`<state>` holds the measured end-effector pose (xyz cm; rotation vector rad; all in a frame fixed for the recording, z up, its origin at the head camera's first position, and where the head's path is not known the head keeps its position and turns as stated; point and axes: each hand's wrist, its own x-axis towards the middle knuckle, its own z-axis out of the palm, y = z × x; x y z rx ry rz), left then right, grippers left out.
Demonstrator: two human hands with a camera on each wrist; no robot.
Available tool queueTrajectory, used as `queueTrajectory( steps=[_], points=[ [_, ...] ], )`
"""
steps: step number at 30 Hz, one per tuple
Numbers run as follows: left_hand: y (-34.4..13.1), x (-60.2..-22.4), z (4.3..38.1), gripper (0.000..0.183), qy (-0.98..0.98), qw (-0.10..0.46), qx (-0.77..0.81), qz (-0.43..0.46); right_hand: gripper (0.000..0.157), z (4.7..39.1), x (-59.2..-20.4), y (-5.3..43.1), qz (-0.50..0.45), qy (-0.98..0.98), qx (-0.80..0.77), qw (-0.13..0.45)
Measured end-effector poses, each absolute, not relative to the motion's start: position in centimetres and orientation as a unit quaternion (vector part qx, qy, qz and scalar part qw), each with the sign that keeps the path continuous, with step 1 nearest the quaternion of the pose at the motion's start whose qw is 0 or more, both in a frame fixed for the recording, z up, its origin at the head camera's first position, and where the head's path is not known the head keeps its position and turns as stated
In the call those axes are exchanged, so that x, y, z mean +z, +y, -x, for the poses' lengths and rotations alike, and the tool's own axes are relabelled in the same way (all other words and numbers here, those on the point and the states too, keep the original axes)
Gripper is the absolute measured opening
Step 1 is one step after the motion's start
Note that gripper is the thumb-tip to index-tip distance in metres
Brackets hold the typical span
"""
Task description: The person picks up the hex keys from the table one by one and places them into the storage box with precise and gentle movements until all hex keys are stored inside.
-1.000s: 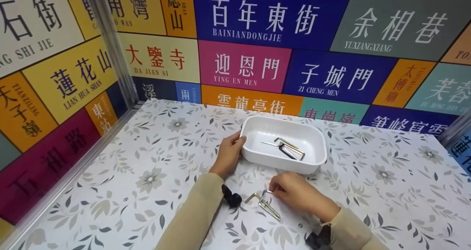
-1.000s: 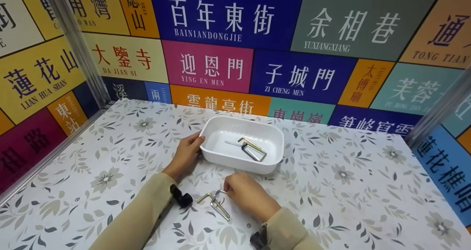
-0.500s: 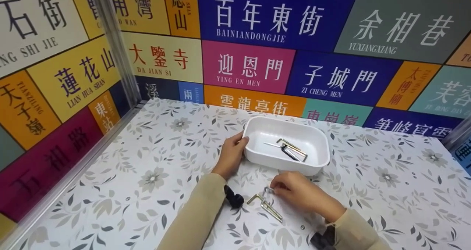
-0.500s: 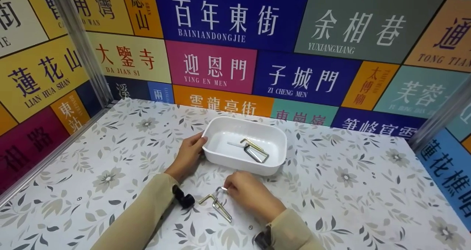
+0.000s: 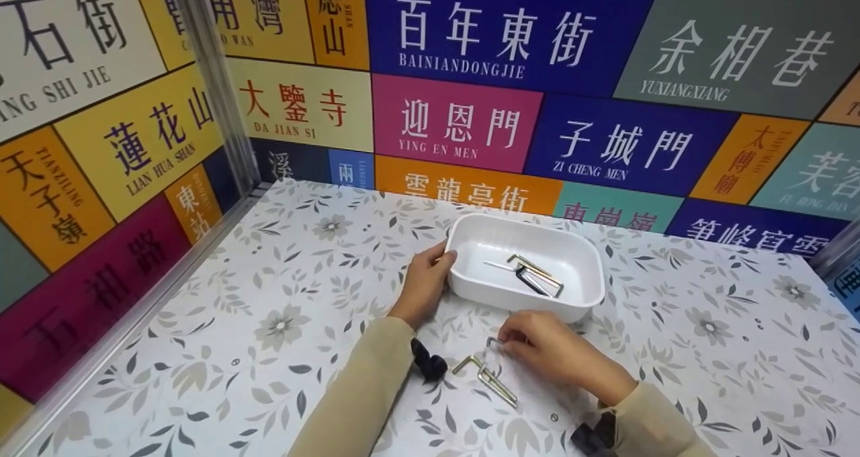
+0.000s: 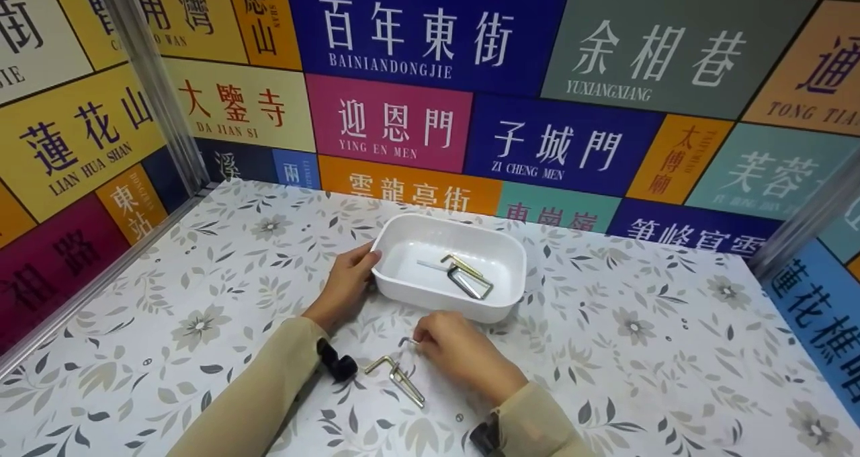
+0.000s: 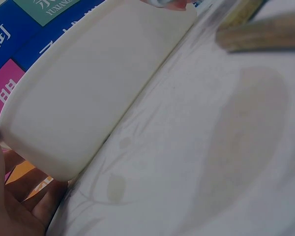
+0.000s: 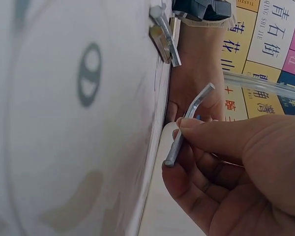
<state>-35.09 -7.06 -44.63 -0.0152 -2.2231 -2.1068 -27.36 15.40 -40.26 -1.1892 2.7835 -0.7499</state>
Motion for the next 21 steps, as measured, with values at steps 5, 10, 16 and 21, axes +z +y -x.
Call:
queueTrajectory(
  steps=[5, 10, 16, 21],
  points=[
    [-7.0, -44.6, 34.9, 0.05, -0.732, 0.053, -0.679, 0.012, 0.005, 27.3, -40.2, 15.4, 0.378, 0.894, -0.24, 0.007],
    [-7.0, -44.5, 35.0, 0.051, -0.736, 0.053, -0.675, 0.008, 0.005, 27.5, -39.9, 15.4, 0.371, 0.897, -0.239, 0.005],
    [-7.0, -44.5, 35.0, 0.051, -0.73, 0.052, -0.682, 0.003, 0.006, 27.7, -39.4, 15.6, 0.372, 0.896, -0.242, 0.013],
    [-7.2, -44.6, 35.0, 0.05, -0.717, 0.057, -0.695, 0.007, 0.007, 28.0, -38.6, 15.6, 0.377, 0.892, -0.249, 0.008]
  ],
)
